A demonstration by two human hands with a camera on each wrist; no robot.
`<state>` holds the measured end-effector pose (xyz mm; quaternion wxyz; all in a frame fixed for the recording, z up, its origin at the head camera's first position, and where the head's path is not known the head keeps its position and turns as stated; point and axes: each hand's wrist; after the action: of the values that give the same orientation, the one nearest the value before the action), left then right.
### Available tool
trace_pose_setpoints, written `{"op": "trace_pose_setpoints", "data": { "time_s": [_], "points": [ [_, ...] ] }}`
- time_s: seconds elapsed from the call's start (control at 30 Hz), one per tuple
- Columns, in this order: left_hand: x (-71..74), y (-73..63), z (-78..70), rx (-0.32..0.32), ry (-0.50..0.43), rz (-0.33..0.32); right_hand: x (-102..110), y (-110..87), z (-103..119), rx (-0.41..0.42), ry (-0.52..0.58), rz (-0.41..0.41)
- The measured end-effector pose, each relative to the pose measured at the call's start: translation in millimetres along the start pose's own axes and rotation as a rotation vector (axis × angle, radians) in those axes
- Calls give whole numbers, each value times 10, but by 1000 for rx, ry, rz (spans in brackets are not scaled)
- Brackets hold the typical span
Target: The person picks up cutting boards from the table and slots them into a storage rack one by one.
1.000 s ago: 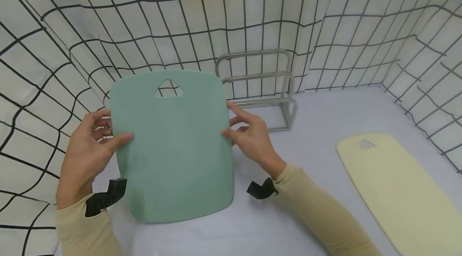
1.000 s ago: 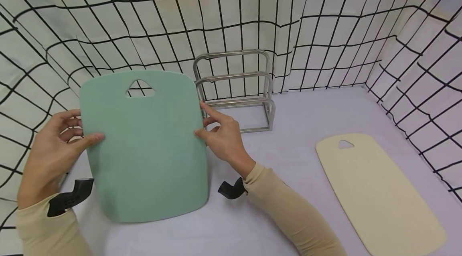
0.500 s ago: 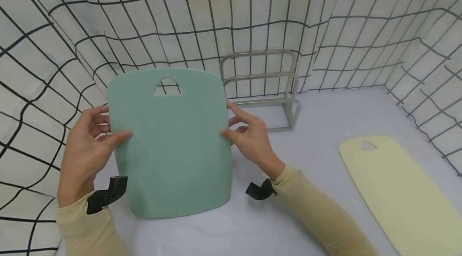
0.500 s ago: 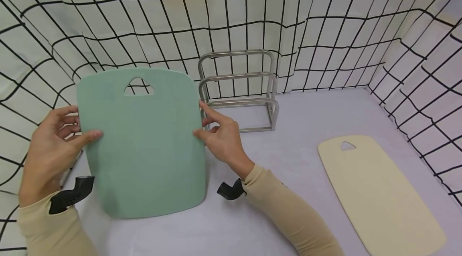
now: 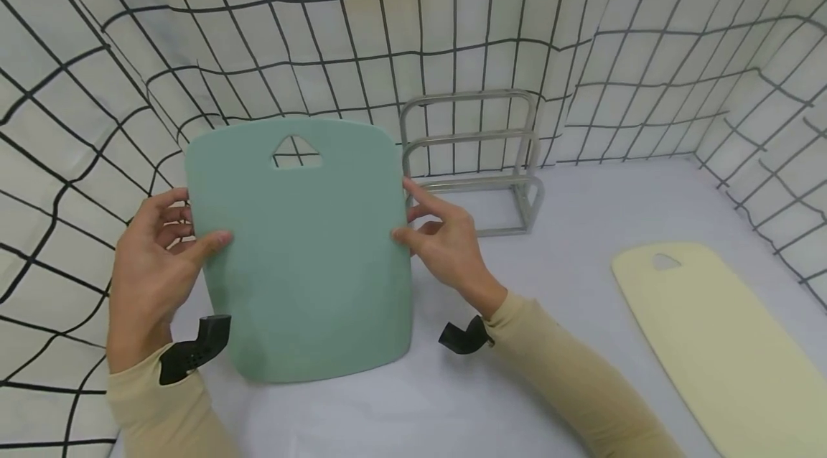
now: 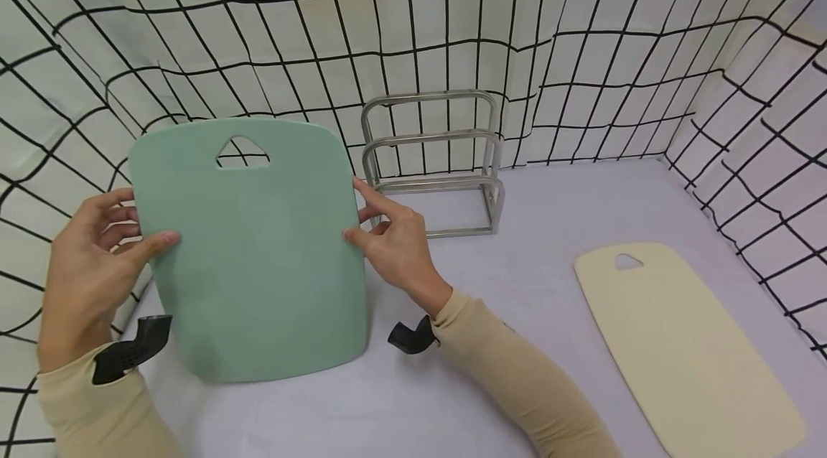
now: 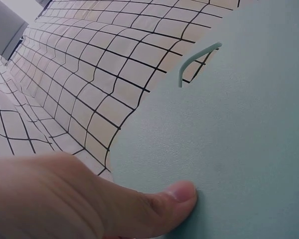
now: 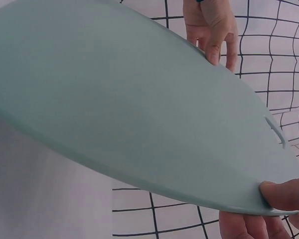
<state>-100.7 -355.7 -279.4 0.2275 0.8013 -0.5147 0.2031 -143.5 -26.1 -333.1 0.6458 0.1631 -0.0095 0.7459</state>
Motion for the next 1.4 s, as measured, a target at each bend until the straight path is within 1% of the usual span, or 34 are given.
{"op": "trace_pose_setpoints", "data": {
  "time_s": [0.17, 0.27, 0.47, 0.6, 0.67, 0.73, 0.83, 0.9, 1.03, 1.2, 1.3, 1.4],
  "points": [
    [-11, 6, -33, -5, -66, -43, -2, 18, 6, 37, 7, -10],
    [-12, 4, -44, 3, -91, -64, -5, 29, 24, 64, 9, -14],
    [1, -18, -44, 35, -90, -88, -33, 39, 29, 83, 4, -11],
    [33, -47, -47, 51, -109, -126, -49, 45, 55, 122, -2, -1],
    [43, -61, -49, 64, -134, -140, -54, 50, 68, 142, -8, 4],
    [44, -68, -52, 55, -147, -151, -55, 55, 76, 150, -11, 3],
    [34, -66, -59, 23, -167, -163, -53, 66, 75, 155, -14, -6],
    [24, -63, -62, -6, -163, -172, -50, 71, 73, 154, -17, -10],
    [20, -62, -56, -36, -170, -193, -58, 91, 73, 156, -22, -5],
    [17, -51, -70, -72, -204, -216, -57, 121, 92, 192, -32, -12],
    [14, -55, -83, -72, -214, -224, -60, 133, 103, 204, -38, -14],
    [17, -60, -102, -44, -260, -232, -60, 143, 118, 206, -39, -10]
  ]
}}
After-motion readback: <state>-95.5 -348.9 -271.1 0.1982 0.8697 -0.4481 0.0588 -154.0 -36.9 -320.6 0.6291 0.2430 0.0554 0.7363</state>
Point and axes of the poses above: each hand's wrist, its own y-axis towards the middle knuckle, its own x-axis out of the back of the hand, z = x × y, and after that the axes turned 5 degrees about -y, right-handed
